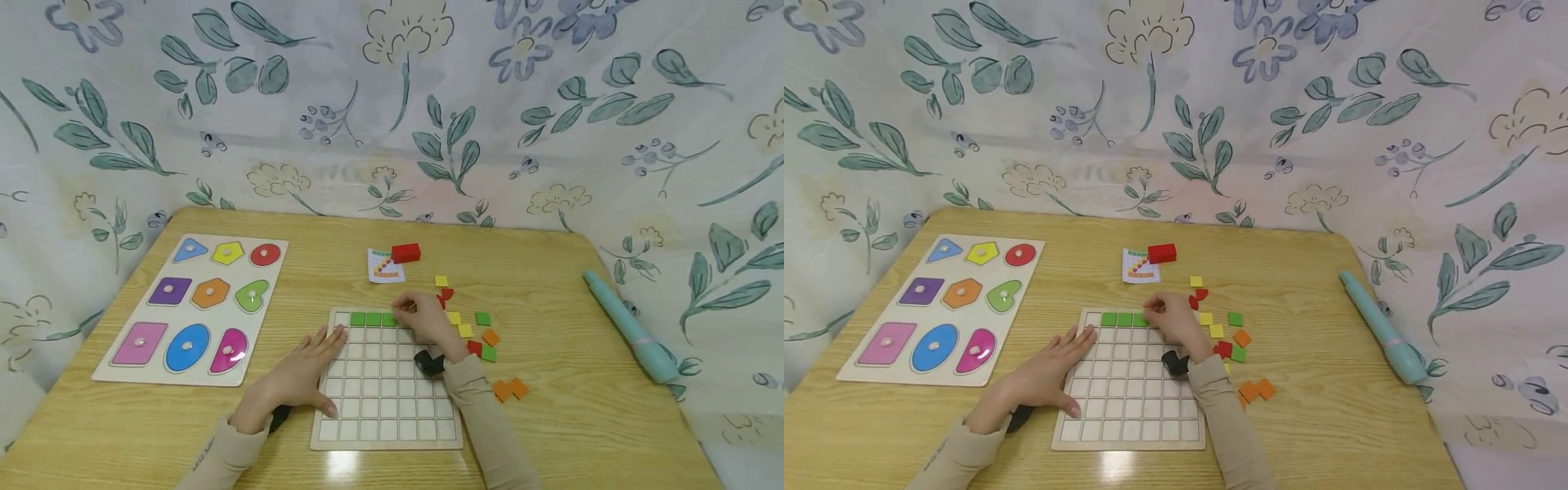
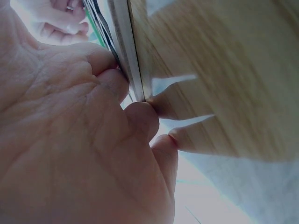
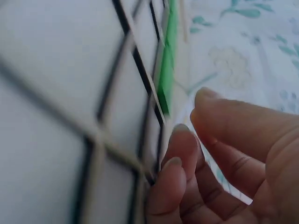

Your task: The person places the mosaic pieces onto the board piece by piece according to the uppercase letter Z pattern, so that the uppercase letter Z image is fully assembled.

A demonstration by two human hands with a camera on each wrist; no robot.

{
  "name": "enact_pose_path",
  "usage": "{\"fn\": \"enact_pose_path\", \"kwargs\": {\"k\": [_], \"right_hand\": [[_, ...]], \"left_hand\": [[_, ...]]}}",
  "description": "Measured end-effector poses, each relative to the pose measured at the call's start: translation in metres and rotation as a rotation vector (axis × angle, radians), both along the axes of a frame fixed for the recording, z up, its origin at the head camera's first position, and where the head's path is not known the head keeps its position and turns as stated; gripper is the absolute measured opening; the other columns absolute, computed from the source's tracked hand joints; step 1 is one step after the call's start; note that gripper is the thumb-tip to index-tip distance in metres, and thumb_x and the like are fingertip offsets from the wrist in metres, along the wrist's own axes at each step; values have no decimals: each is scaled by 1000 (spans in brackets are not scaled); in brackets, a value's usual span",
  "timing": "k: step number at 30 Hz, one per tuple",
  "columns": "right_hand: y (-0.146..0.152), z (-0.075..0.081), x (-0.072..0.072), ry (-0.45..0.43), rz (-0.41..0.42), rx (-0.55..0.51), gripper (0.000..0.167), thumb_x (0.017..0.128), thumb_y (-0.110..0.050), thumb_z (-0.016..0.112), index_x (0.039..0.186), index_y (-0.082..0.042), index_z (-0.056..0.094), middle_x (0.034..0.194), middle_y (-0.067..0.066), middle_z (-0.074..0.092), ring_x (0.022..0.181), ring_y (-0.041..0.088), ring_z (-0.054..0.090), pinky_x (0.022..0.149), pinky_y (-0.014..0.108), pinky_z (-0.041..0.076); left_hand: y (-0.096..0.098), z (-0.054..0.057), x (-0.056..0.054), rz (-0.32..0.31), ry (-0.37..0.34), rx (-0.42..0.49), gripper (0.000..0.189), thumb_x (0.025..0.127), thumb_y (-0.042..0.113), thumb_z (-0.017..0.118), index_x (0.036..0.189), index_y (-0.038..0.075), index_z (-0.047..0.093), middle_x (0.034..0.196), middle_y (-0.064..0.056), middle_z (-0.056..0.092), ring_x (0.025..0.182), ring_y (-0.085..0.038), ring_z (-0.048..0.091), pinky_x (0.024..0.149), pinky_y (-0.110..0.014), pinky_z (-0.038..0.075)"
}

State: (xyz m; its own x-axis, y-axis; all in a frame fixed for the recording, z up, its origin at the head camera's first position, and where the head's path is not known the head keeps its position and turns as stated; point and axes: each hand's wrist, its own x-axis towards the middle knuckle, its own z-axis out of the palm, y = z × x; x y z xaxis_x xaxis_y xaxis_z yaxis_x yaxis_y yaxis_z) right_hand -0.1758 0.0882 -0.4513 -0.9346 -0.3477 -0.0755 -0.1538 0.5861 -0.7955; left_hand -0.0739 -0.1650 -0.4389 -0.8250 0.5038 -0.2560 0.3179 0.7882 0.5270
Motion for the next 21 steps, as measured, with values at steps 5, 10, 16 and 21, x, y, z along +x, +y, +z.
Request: {"fn": "enact_pose_path", "kwargs": {"k": [5, 10, 16, 21], "right_hand": [[28, 7, -4, 24, -48, -20, 18, 92, -12, 65, 106, -2, 69, 97, 12, 68, 83, 17, 59, 71, 21, 47], [66, 10, -6, -1, -133, -48, 22, 95, -12, 61, 111, 1, 66, 105, 18, 69, 89, 23, 62, 71, 20, 48], [117, 6, -6, 32, -221, 18, 26, 95, -13, 59, 116, 2, 65, 106, 20, 67, 91, 26, 62, 75, 23, 48], [149, 3, 0, 6, -193, 55, 28, 94, -10, 62, 118, 5, 63, 104, 21, 66, 87, 21, 61, 74, 23, 48]], "left_hand": [[-1, 0, 0, -4, 11, -10, 127, 58, 44, 86, 154, 0, 16, 162, -19, 12, 149, -44, 6, 119, -62, 10], [-1, -2, -1, -11, 20, -10, 128, 57, 45, 86, 154, 0, 16, 162, -19, 12, 149, -45, 7, 119, -63, 10], [-1, -2, -2, -9, 17, -10, 128, 58, 45, 86, 154, 0, 15, 162, -19, 11, 149, -44, 6, 119, -62, 9], [-1, -2, -1, -7, 14, -3, 128, 58, 45, 86, 154, 0, 15, 162, -19, 11, 149, -44, 5, 119, -63, 9]]}}
